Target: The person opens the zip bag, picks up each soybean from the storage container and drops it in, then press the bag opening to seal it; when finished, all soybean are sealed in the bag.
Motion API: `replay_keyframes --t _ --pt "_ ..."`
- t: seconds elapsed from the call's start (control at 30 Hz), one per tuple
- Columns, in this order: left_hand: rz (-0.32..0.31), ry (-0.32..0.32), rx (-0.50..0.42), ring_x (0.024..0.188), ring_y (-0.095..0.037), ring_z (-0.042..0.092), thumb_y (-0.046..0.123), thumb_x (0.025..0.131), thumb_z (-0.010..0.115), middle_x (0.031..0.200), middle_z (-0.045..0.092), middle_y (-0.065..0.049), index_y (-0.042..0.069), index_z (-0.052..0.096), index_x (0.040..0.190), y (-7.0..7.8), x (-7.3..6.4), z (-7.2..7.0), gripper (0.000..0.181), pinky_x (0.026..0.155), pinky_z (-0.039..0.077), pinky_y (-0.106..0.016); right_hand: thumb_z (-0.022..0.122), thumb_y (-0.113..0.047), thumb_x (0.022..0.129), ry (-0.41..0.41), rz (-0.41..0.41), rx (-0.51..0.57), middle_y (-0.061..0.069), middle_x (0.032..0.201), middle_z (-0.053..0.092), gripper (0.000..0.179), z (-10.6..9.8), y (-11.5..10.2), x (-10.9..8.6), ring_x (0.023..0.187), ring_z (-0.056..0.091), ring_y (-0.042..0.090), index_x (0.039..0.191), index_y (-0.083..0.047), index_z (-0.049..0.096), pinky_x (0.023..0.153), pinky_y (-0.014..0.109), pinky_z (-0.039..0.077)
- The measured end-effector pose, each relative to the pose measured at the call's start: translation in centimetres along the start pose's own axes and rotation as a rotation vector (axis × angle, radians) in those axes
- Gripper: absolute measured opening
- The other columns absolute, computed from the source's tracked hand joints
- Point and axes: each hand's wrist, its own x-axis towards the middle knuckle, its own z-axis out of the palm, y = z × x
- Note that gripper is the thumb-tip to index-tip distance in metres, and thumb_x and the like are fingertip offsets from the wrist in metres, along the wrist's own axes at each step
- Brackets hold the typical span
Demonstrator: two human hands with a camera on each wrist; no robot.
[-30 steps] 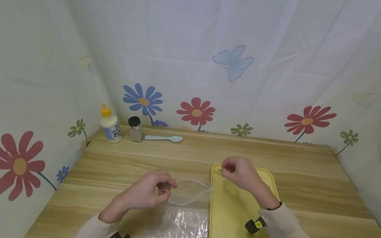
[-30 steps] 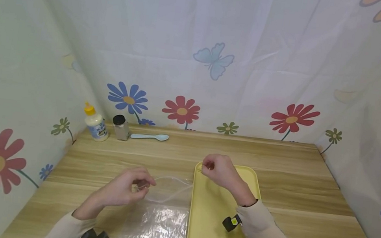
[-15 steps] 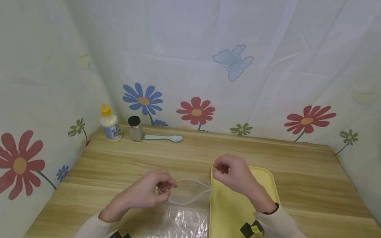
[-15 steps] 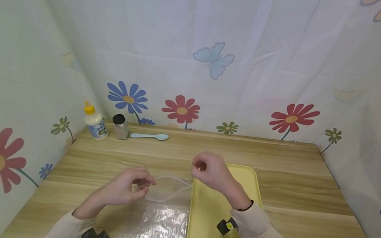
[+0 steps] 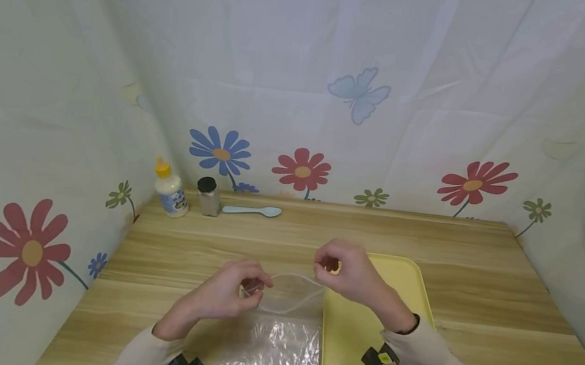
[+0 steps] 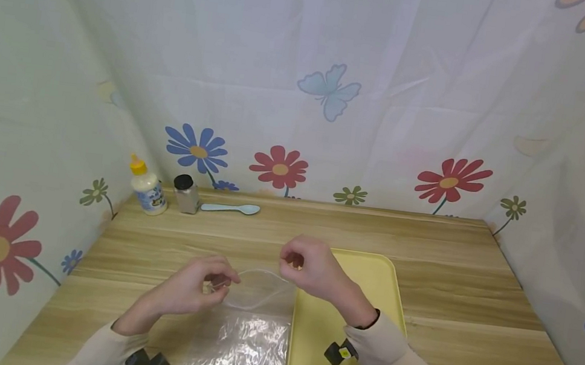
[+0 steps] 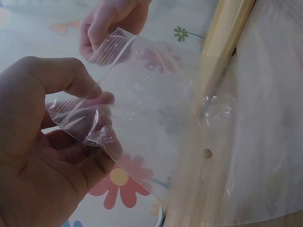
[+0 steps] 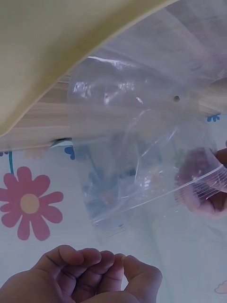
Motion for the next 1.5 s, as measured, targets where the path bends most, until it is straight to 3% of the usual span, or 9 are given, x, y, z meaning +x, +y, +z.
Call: replay_keyframes --t 0.33,0.53,0.77,0.87,1.17,1.5 --pt "-0.004 0.009 0.020 0.073 -0.004 0.054 0.004 0.078 0.067 0.081 0.061 0.005 0.007 0.071 0.103 0.1 0.1 -0.1 0.025 0.064 0.052 -0.020 0.066 -0.003 0.078 -0.040 -0.022 0.033 -0.006 0.075 0.061 0.011 1.0 -0.9 -0.2 0.066 0.055 0.010 0.082 -0.013 0.065 0.056 0.024 0.052" --pt "-0.020 0.000 0.021 0.073 -0.004 0.054 0.004 0.078 0.067 0.082 0.061 0.003 0.007 0.071 0.103 0.3 0.1 -0.2 0.025 0.065 0.053 -0.020 0.065 -0.010 0.084 -0.066 -0.052 0.032 -0.006 0.079 0.063 0.003 1.2 -1.5 -0.1 0.070 0.055 0.005 0.085 -0.012 0.066 0.061 0.020 0.053" --pt "-0.040 -0.010 0.018 0.074 -0.005 0.054 0.005 0.079 0.066 0.083 0.063 0.000 0.007 0.070 0.104 0.4 0.0 -0.3 0.026 0.066 0.053 -0.021 0.069 -0.005 0.080 -0.070 -0.119 0.033 -0.004 0.080 0.064 0.008 1.7 -1.8 0.1 0.070 0.057 0.006 0.085 -0.011 0.066 0.062 0.015 0.051" --pt "-0.034 -0.007 0.017 0.074 -0.005 0.054 0.005 0.079 0.066 0.084 0.063 0.001 0.009 0.070 0.104 0.4 0.0 -0.3 0.026 0.065 0.053 -0.021 0.067 -0.008 0.083 -0.070 -0.149 0.019 -0.004 0.080 0.065 0.003 2.0 -1.6 0.1 0.071 0.057 0.006 0.085 -0.010 0.067 0.063 0.013 0.051" --pt "-0.027 -0.003 0.037 0.073 -0.004 0.054 0.005 0.078 0.066 0.082 0.062 0.004 0.007 0.070 0.104 0.4 0.1 -0.2 0.026 0.065 0.053 -0.020 0.070 -0.005 0.080 -0.079 -0.170 0.000 -0.002 0.080 0.067 0.007 2.5 -2.1 0.3 0.074 0.060 0.005 0.086 -0.009 0.069 0.066 0.011 0.051" --pt "-0.015 -0.004 0.036 0.073 -0.004 0.053 0.006 0.079 0.067 0.082 0.058 0.009 0.007 0.070 0.104 0.4 0.1 -0.3 0.025 0.064 0.052 -0.020 0.072 -0.010 0.085 -0.085 -0.214 -0.014 -0.001 0.085 0.068 0.008 2.6 -2.5 0.5 0.072 0.060 0.003 0.092 -0.007 0.073 0.060 0.006 0.047"
